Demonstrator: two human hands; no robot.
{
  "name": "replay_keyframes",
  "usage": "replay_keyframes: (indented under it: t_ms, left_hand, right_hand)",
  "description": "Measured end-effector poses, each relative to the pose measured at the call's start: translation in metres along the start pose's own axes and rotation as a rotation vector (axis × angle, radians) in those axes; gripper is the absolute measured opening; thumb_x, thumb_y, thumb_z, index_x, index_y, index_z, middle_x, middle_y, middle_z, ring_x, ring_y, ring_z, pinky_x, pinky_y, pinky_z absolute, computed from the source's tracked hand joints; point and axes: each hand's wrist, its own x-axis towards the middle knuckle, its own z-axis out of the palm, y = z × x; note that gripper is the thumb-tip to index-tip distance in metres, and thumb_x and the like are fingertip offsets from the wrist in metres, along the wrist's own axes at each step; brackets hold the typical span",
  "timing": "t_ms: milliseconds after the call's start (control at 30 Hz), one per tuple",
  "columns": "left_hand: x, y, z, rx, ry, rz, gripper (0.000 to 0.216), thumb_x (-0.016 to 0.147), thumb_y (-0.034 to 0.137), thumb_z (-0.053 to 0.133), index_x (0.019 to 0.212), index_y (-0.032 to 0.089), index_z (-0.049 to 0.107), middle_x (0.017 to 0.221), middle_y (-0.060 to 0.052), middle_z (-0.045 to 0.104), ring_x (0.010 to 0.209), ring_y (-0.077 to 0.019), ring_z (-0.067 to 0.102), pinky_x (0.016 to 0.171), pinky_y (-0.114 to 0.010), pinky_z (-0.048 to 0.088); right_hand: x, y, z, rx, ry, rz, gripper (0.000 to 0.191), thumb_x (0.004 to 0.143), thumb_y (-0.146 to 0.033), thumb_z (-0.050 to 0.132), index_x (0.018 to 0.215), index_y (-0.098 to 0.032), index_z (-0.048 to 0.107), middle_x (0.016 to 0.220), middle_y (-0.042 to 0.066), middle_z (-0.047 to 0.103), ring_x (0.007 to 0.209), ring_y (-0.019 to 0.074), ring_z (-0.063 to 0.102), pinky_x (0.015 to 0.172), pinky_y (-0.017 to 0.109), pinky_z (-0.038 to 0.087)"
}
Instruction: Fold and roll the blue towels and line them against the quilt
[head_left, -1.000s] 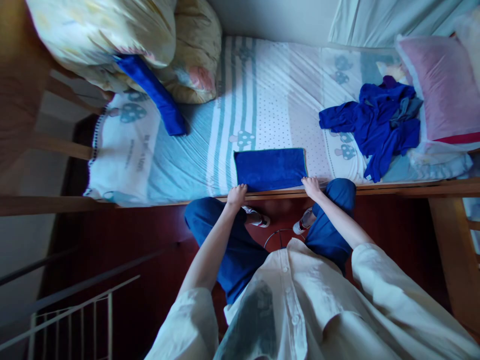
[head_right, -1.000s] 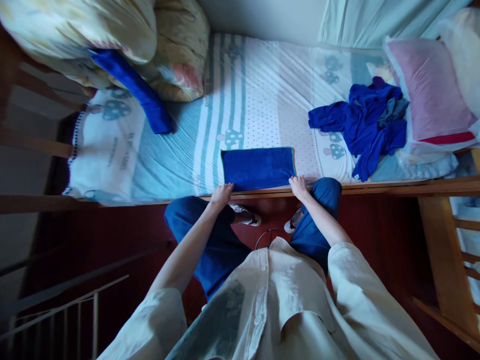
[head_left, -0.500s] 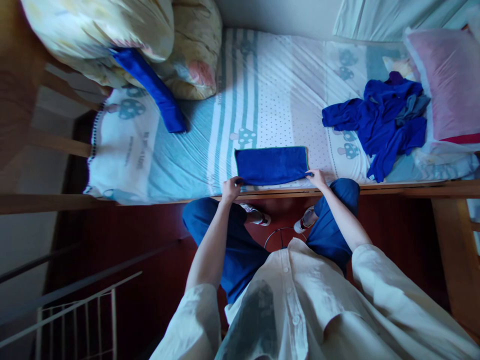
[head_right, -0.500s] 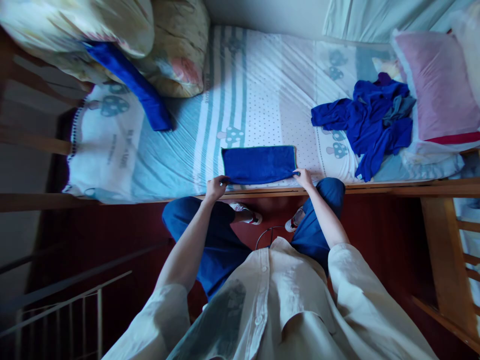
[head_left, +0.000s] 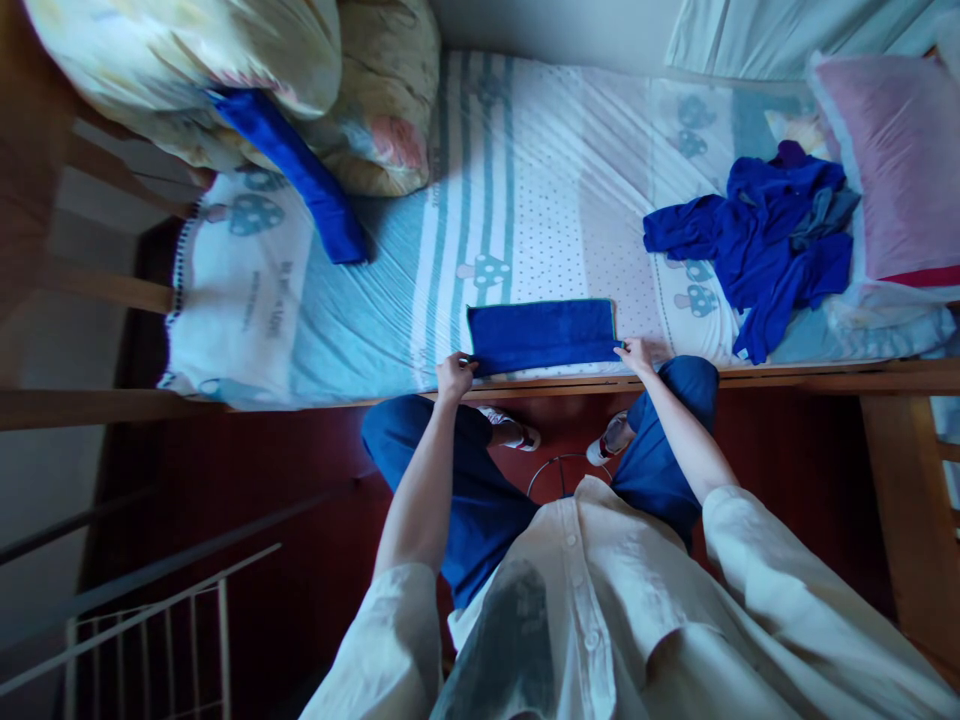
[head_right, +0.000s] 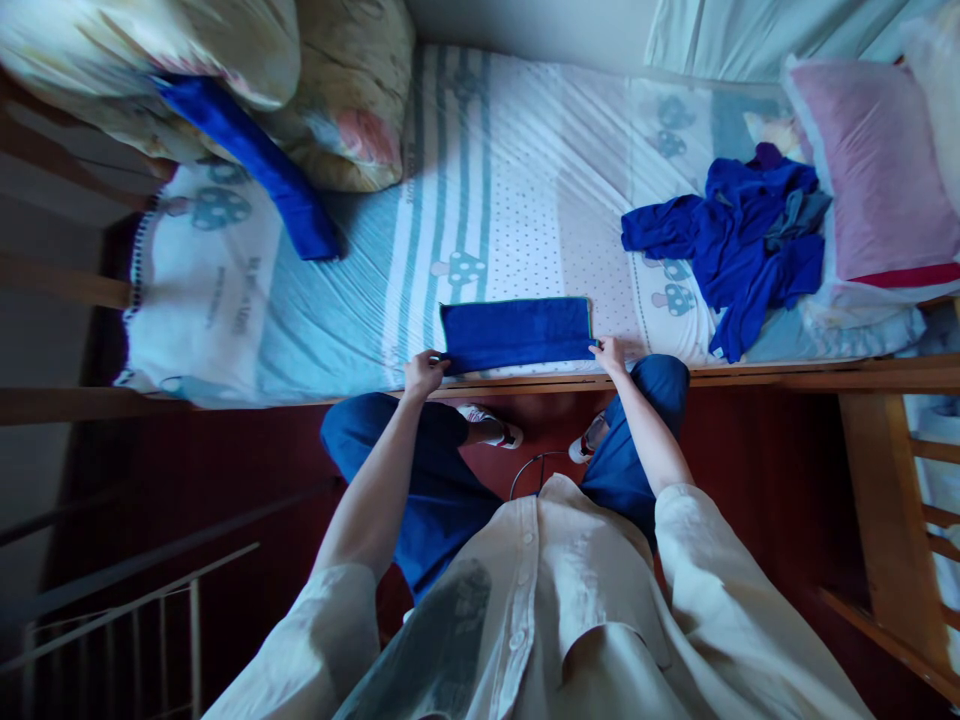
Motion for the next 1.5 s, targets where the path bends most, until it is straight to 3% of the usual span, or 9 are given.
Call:
replay_keyframes:
  t_ms: [333,600,800,933,1100,1267,1367,1500]
  left_hand:
    - [0.001,0.000,0.002,-0.012,0.029,0.012,0.023,0.084,0.027,0.061,0.104,0.019,0.070,0.096,-0.010,0.078,0.102,-0.0267,0.073,0.096,-0.036,0.052]
    - [-0.002,0.001,0.001,0.016,0.013,0.017,0.025,0.085,0.026,0.060,0.107,0.018,0.070,0.101,-0.011,0.079,0.099,-0.0260,0.073,0.091,-0.033,0.052]
    - [-0.003,0.003,0.001,0.022,0.017,0.012,0.025,0.085,0.025,0.060,0.106,0.017,0.070,0.099,-0.012,0.078,0.099,-0.0262,0.073,0.092,-0.033,0.052]
    - [-0.002,0.001,0.003,0.023,0.021,0.020,0.023,0.085,0.025,0.060,0.105,0.019,0.069,0.098,-0.010,0.079,0.100,-0.0263,0.073,0.092,-0.034,0.052]
    - [-0.003,-0.001,0.001,0.068,0.030,0.091,0.032,0.087,0.021,0.058,0.118,0.017,0.064,0.104,-0.012,0.077,0.104,-0.0264,0.072,0.096,-0.036,0.052]
    - [-0.013,0.000,0.003,0.213,0.079,0.368,0.046,0.091,0.020,0.053,0.136,0.012,0.057,0.140,-0.022,0.062,0.132,-0.0346,0.057,0.110,-0.047,0.046]
    - [-0.021,0.000,0.012,0.251,0.003,0.496,0.051,0.095,0.026,0.050,0.144,0.010,0.052,0.151,-0.022,0.054,0.143,-0.0338,0.048,0.119,-0.048,0.039]
    - [-0.025,-0.003,0.026,0.337,-0.062,0.549,0.065,0.091,0.022,0.051,0.151,-0.001,0.044,0.157,-0.028,0.045,0.152,-0.0364,0.038,0.125,-0.051,0.030]
  right_hand:
    - [0.001,0.001,0.003,0.040,0.027,0.005,0.040,0.081,-0.055,0.070,0.064,-0.024,0.051,0.064,0.004,0.063,0.073,0.0226,0.062,0.071,0.032,0.053]
    - [-0.002,-0.004,0.001,0.023,0.011,0.047,0.045,0.082,-0.051,0.070,0.061,-0.026,0.039,0.063,0.003,0.061,0.070,0.0202,0.061,0.067,0.029,0.048]
    - [-0.003,-0.005,0.001,0.013,0.016,0.041,0.044,0.082,-0.050,0.071,0.061,-0.026,0.040,0.062,0.003,0.062,0.071,0.0203,0.060,0.066,0.028,0.047]
    - [-0.002,-0.004,0.001,0.001,0.013,0.037,0.038,0.083,-0.049,0.071,0.065,-0.024,0.050,0.066,0.005,0.066,0.073,0.0211,0.063,0.068,0.028,0.049]
    - [-0.009,-0.010,-0.003,-0.103,0.042,0.001,0.016,0.090,-0.030,0.066,0.094,-0.016,0.070,0.094,0.014,0.076,0.092,0.0259,0.070,0.084,0.033,0.054]
    - [-0.028,-0.026,-0.004,-0.259,0.164,-0.256,0.038,0.096,-0.017,0.052,0.131,-0.012,0.066,0.132,0.018,0.068,0.124,0.0272,0.061,0.109,0.040,0.047]
    - [-0.039,-0.034,0.001,-0.328,0.071,-0.390,0.045,0.098,-0.020,0.048,0.140,-0.011,0.062,0.142,0.018,0.063,0.133,0.0271,0.056,0.116,0.042,0.042]
    - [-0.048,-0.037,0.010,-0.459,-0.052,-0.451,0.055,0.097,-0.018,0.047,0.150,-0.005,0.052,0.154,0.021,0.054,0.144,0.0298,0.047,0.121,0.048,0.037]
